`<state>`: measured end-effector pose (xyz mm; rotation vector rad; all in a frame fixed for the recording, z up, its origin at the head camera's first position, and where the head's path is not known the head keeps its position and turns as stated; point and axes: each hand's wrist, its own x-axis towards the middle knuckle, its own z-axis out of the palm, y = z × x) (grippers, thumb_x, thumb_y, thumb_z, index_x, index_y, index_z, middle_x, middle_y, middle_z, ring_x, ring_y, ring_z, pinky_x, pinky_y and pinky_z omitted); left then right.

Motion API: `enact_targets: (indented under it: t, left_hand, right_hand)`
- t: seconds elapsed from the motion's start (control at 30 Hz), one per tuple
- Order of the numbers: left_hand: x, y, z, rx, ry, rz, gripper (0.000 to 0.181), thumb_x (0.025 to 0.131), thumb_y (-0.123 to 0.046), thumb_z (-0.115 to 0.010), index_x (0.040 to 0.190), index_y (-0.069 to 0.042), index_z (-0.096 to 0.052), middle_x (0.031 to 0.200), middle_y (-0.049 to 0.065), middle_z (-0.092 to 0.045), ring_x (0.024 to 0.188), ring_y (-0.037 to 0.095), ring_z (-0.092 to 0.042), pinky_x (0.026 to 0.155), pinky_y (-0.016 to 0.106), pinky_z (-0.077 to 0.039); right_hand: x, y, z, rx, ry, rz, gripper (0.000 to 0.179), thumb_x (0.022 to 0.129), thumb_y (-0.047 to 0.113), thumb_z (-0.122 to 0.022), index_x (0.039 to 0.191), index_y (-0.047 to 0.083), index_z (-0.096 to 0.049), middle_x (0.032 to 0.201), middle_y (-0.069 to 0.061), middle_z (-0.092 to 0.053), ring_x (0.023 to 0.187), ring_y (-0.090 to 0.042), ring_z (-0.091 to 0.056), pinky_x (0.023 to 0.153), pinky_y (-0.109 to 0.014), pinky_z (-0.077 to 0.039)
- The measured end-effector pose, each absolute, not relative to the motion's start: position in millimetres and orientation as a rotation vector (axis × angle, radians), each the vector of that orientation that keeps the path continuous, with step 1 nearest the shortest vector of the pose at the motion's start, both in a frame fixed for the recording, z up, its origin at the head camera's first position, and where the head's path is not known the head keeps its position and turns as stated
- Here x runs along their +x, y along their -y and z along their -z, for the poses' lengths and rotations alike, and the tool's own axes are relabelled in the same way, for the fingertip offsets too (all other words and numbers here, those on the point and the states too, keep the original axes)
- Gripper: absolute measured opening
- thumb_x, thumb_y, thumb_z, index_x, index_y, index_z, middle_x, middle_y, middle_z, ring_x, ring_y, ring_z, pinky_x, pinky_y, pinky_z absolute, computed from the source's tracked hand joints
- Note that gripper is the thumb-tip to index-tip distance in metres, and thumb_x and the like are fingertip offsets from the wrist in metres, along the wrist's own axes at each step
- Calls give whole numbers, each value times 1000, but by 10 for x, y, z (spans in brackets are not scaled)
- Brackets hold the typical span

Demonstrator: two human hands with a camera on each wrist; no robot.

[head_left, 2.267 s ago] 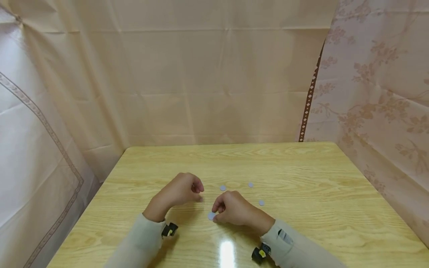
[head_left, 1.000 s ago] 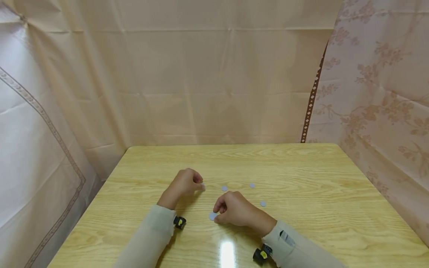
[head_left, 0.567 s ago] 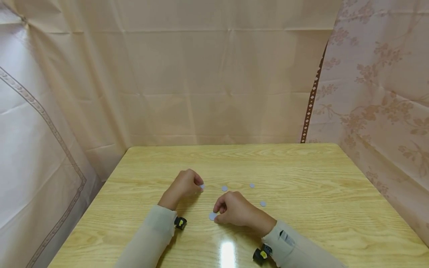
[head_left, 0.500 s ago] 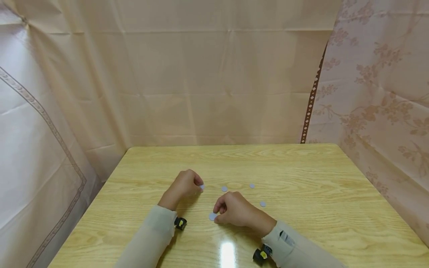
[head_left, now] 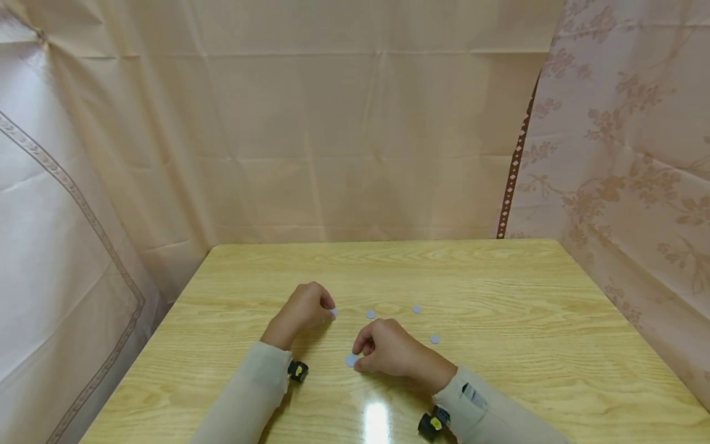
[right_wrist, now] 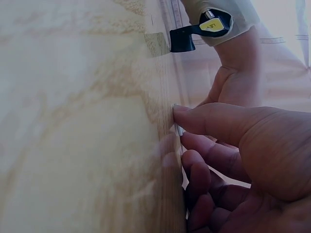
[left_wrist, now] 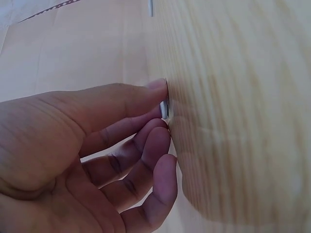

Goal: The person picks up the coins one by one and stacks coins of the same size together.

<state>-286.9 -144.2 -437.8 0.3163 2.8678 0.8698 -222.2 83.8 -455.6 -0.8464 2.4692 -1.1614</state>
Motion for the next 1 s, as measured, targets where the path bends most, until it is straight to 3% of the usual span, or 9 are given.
enact_targets:
  t: [1.0]
  left_hand:
    - [-2749, 1446, 4277, 454, -2857, -866, 11, 84, -17, -85, 87, -10, -79, 87, -2, -73, 76, 13, -64, 71, 30, -57]
  right_hand:
    - [-2220, -837, 4548, -854, -2471, 1138, 12, 82, 14, -87, 90, 12, -77, 71, 6, -61, 61, -4, -51, 57, -19, -44]
